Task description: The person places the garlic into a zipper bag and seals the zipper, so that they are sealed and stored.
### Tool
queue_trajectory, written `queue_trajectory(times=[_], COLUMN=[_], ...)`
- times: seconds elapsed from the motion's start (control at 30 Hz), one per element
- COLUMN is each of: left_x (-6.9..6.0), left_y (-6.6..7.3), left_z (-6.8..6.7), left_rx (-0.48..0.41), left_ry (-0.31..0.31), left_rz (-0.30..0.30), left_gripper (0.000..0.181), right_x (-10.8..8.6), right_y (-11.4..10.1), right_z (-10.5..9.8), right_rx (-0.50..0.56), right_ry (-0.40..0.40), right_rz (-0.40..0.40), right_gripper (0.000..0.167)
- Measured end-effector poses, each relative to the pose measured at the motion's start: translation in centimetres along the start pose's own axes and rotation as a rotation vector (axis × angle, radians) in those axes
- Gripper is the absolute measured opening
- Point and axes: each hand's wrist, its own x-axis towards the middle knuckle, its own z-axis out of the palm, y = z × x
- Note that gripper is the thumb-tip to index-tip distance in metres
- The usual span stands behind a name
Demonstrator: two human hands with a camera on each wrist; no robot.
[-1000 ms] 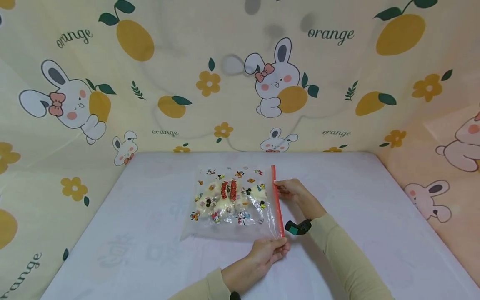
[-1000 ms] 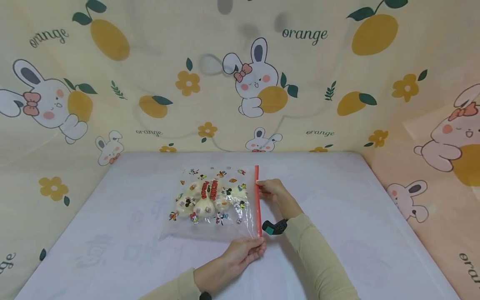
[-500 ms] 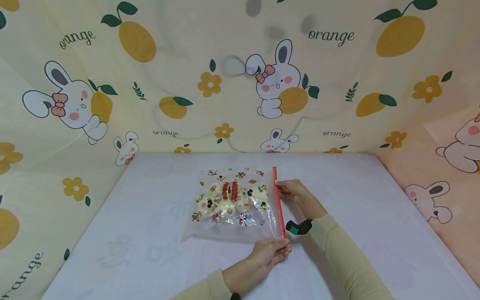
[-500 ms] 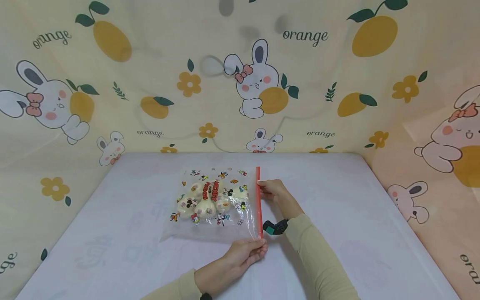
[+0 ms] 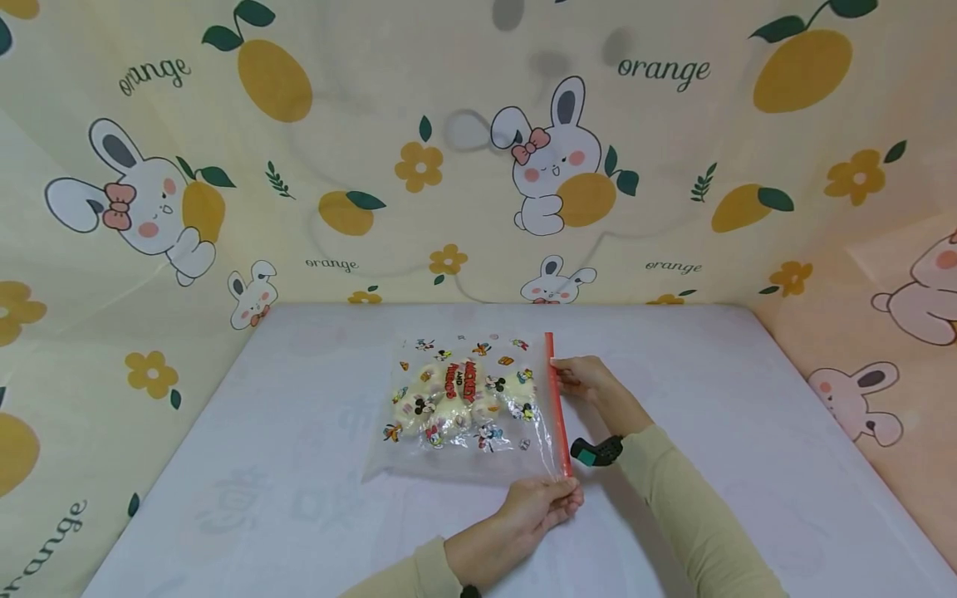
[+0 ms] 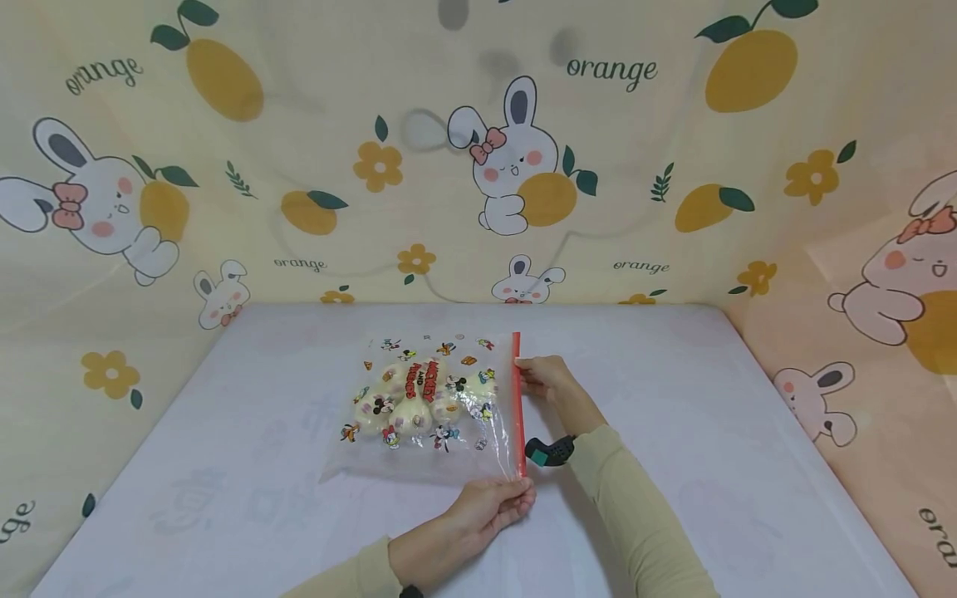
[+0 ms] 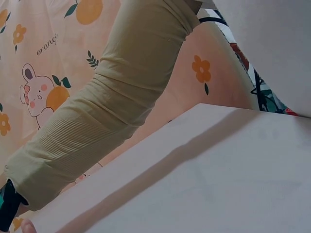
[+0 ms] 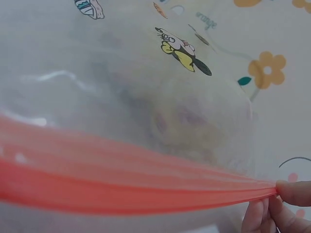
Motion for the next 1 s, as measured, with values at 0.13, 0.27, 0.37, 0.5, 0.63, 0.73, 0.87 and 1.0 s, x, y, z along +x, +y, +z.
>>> queue_trajectory(times=[0.13, 0.27, 0.37, 0.5, 0.63, 0.73, 0.87, 1.0], left_x=[0.0, 0.0, 0.0, -0.1, 0.0, 0.1, 0.1, 0.1], left_y=[0.0, 0.1, 0.2, 0.2, 0.0, -0.1, -0.1, -0.1], left_z=[0.0, 0.0, 0.1, 0.0, 0.0, 0.1, 0.2, 0.2], left_rx=[0.0, 0.006, 0.008, 0.009, 0.006, 0.007, 0.01, 0.008], left_ry=[0.001, 0.006, 0.007, 0.0, 0.003, 0.006, 0.005, 0.001], left_rz=[-0.005, -0.01, -0.008, -0.017, -0.015, -0.007, -0.005, -0.003], left_gripper=[0.024, 0.024, 0.024, 0.025, 0.025, 0.025, 0.025, 0.025], right_x=[-0.2, -0.1, 0.0, 0.1, 0.3, 0.4, 0.7, 0.9], right_y=[-0.2, -0.2, -0.2, -0.2, -0.1, 0.0, 0.0, -0.1], right_z=[0.1, 0.1, 0.0, 0.0, -0.1, -0.1, -0.1, -0.1], right_rx=[-0.003, -0.002, 0.002, -0.003, -0.007, 0.005, 0.022, 0.031], right_ry=[0.007, 0.008, 0.004, 0.003, 0.006, 0.009, 0.003, 0.0], right_rz=[-0.001, 0.002, -0.002, -0.011, -0.016, -0.019, -0.017, -0.013], right_gripper=[0.025, 0.026, 0.027, 0.032, 0.039, 0.039, 0.036, 0.034])
